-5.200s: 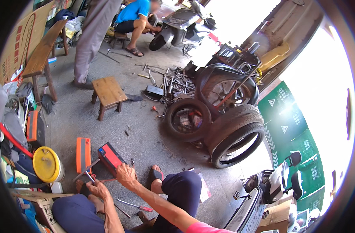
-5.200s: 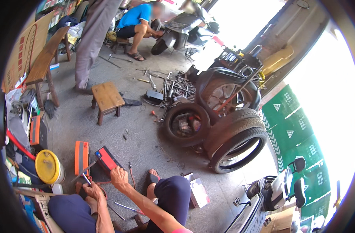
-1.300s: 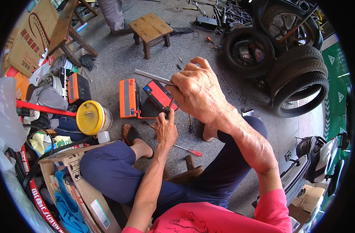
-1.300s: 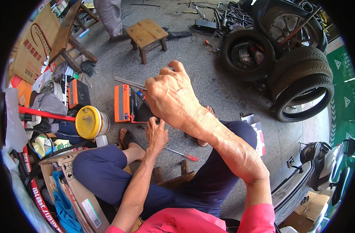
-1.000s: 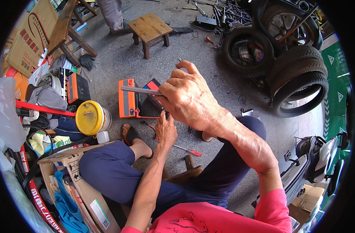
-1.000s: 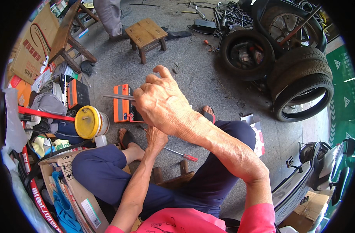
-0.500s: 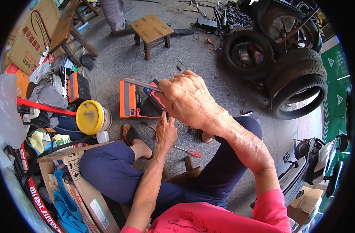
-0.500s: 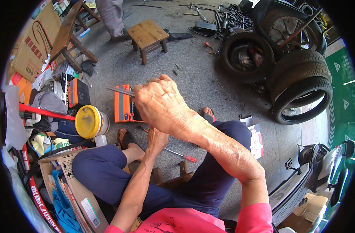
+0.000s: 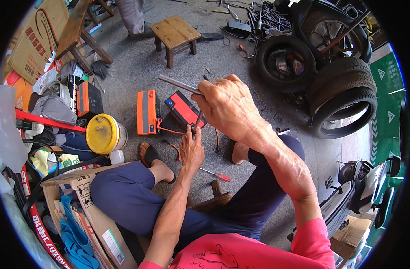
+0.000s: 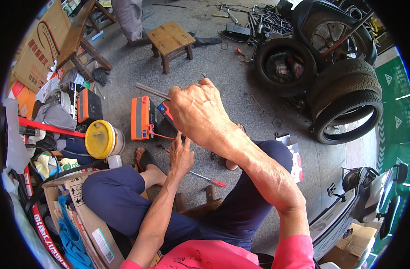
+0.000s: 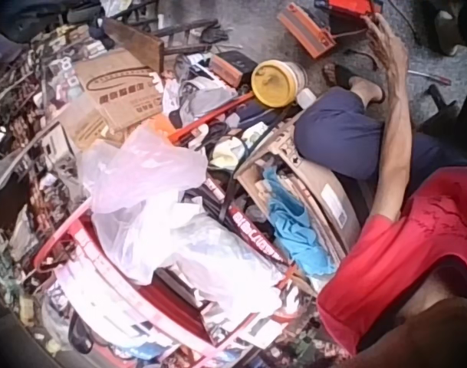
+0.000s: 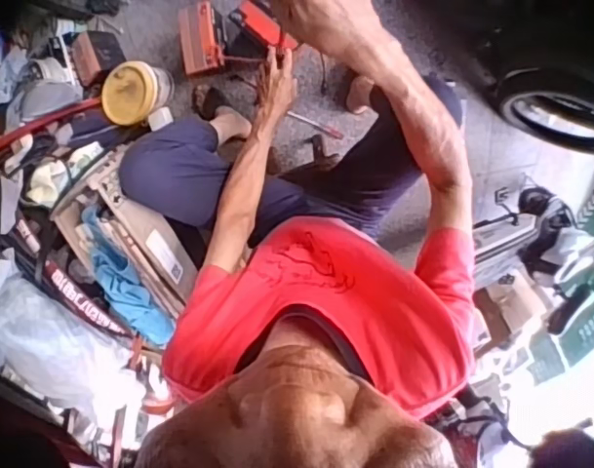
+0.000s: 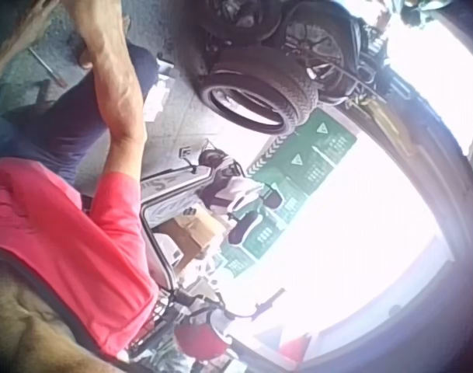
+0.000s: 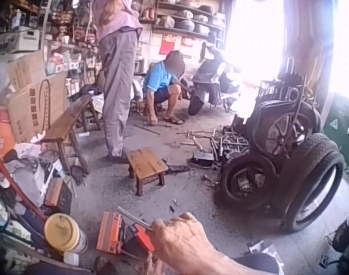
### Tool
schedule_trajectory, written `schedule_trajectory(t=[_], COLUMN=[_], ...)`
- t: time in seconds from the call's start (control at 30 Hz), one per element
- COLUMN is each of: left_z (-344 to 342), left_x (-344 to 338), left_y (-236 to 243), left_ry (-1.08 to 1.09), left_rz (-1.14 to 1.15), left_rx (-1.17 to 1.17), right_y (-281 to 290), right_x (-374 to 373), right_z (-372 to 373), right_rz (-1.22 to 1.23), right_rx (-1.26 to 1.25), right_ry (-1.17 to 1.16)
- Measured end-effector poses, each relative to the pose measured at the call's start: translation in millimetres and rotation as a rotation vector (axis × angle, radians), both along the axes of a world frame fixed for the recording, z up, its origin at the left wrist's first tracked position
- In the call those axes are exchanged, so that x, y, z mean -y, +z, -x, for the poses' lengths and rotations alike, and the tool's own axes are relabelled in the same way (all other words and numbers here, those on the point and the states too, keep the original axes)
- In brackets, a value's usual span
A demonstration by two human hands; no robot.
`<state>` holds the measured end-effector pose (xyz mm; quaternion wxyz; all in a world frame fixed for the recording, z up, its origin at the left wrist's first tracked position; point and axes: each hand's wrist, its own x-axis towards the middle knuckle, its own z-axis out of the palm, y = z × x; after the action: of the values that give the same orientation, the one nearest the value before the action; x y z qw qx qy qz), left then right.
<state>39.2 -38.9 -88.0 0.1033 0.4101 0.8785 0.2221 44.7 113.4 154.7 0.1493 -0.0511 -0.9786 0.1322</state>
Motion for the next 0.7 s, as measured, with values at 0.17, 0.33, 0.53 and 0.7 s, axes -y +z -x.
schedule_trajectory(t=[0.17,0.33,0.53,0.7], left_z=[-0.9,-5.1,-5.6,-3.9], left_x=[-0.4,-4.6,-6.1,-6.3], left_y=[4.4,1.2,-3.2,-3.4], left_ry=[0.031,0.027,0.03,0.03], left_rz=[0.034,0.076,0.082,0.107], left_rx=[0.007,0.013,0.016,0.058], right_y=[10.7,4.5,5.1,2.6], right_x=[-0.5,2.8,6.4,8.7], right_z=[-3.1,-1.8,-1.1,0.6], right_rz=[-0.002,-0.08,-0.075,-0.046], right_rx=[-0.026,-0.065,-0.017,-0.039], right_ry=[-0.003,0.017,0.024,0.036])
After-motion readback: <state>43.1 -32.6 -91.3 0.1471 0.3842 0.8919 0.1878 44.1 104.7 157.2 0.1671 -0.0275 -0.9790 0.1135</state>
